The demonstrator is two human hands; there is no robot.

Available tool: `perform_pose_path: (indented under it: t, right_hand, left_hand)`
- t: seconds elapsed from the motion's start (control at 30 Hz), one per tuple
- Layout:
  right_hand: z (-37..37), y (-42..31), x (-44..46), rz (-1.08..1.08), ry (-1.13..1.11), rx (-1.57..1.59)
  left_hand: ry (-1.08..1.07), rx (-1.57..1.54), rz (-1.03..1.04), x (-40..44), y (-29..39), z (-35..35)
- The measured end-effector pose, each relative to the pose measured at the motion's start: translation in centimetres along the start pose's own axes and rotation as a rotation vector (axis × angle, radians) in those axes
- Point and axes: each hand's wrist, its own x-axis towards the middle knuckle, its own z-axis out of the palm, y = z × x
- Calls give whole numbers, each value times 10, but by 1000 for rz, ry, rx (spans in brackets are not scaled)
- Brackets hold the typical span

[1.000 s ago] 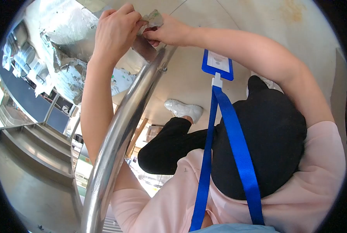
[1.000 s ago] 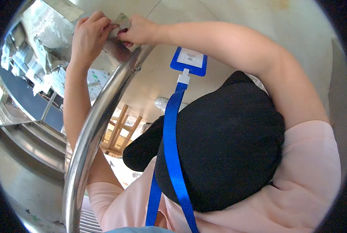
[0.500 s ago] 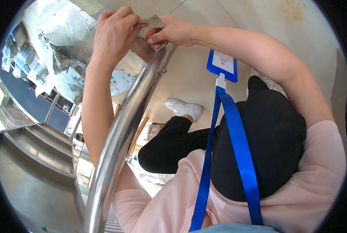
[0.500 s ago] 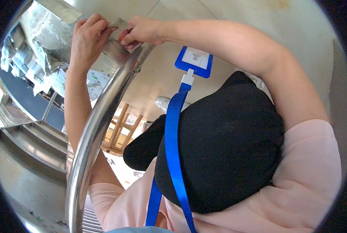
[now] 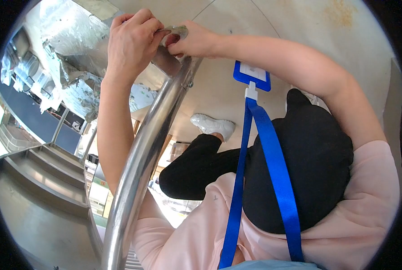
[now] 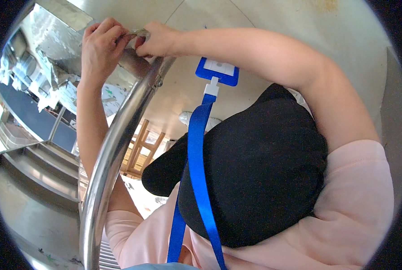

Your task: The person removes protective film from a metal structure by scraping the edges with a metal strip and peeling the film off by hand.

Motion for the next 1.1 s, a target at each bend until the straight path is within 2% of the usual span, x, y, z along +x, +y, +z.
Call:
perform_pose_path:
  t: [0.1, 0.2, 0.3, 0.4, 0.6, 0.7, 0.8, 0.9, 1.0, 1.1]
  right_hand:
    - [-9, 5, 2, -14, -169, 211]
    - [-12, 3, -8, 35, -234, 358]
    - [-11, 0, -7, 83, -243, 284]
    - [-8, 3, 3, 104, -261, 406]
    - [-9, 4, -1, 87, -224, 373]
    - [-4, 5, 4, 49, -176, 278]
    - [-1, -3, 2, -31, -63, -182]
    - [4, 4, 8, -213, 66, -464]
    - [4, 5, 9, -222, 67, -423]
    - [-10, 1, 3, 65, -188, 121]
  left_hand:
    - [-2, 3, 3, 1, -2, 1]
    - [-4, -9, 1, 0, -3, 2]
    - [12, -5, 2, 0, -2, 0]
    - [18, -31, 21, -2, -6, 2]
    - [-5, -13, 8, 2, -2, 1]
    - [5, 18, -7, 3, -2, 3]
    - [-24, 75, -72, 3, -2, 8]
    - [-20, 122, -126, 4, 0, 10]
    - [-14, 134, -154, 6, 5, 8]
    - [-21, 87, -140, 3, 0, 8]
